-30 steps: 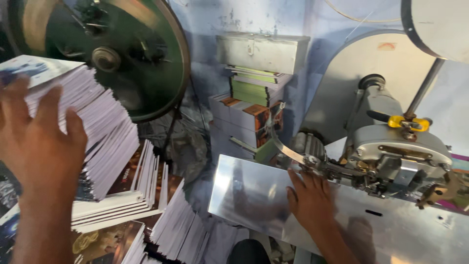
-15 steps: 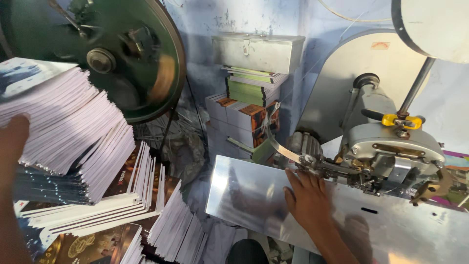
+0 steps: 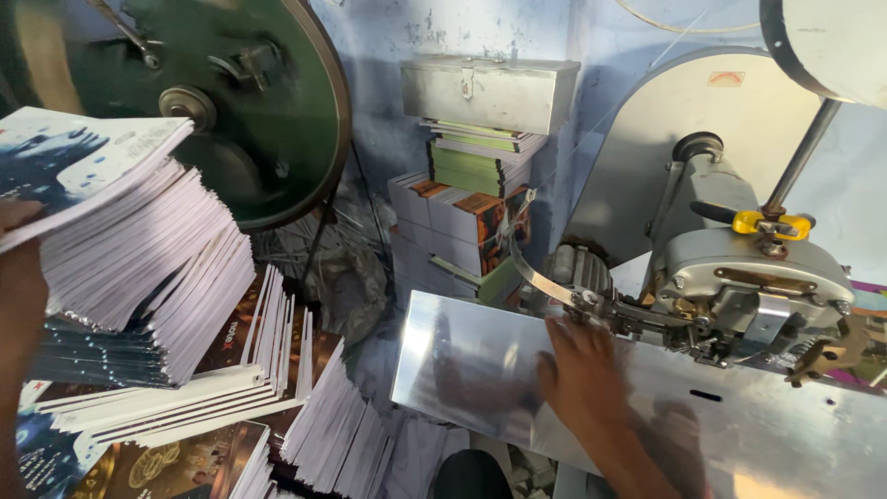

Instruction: The person operates a manual bookbinding machine to stitch the spine of notebooks. They pick up a notebook, align it under the stitching head, pull the lever to stitch, then remove and set the finished notebook aside. The process is repeated for multiple notebooks.

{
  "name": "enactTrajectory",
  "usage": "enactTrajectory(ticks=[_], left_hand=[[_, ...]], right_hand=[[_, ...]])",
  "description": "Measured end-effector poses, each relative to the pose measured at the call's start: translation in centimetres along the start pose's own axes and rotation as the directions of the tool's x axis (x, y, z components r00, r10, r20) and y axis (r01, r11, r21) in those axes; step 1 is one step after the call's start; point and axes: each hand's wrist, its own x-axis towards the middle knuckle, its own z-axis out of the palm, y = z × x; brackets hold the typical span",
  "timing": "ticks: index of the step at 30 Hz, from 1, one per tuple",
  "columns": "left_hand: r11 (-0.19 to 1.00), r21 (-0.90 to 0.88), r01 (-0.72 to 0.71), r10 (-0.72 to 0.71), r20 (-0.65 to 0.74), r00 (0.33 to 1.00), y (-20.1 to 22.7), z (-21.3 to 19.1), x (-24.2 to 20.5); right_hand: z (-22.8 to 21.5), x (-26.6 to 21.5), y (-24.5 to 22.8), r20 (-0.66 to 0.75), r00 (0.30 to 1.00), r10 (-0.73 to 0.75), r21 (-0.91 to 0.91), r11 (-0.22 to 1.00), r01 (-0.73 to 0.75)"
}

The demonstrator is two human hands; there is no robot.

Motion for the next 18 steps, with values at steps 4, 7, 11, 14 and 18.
enactTrajectory(ticks=[4,7,11,14,18], left_hand=[[0.996,0.023,-0.090,0.090,0.008,0.996,9.8,-6.5,0.4],[0.999,0.046,0.019,-0.022,0.072,0.997,14.8,-8.9,0.6],[0.997,0.079,-0.028,0.021,0.087,0.996,18.5,-11.2,0.7],[0.984,0.118,-0.131,0.123,0.072,0.990,19.9,-11.7,0.7],[0.982,0.099,-0.158,0.157,0.016,0.987,21.8,-11.0,-0.2]], right_hand=[[0.5,0.6,-3.2,0.112,0.992,0.051,0.331,0.940,-0.085],[-0.4,2.1,-7.4,0.325,0.945,0.032,0.577,0.785,-0.225],[-2.4,6.5,-13.1,0.431,0.893,-0.130,0.865,0.342,-0.368],[-3.6,10.2,-17.4,0.428,0.855,-0.293,0.898,0.035,-0.438],[-5.7,14.3,-22.8,0.500,0.750,-0.433,0.750,-0.216,-0.625]])
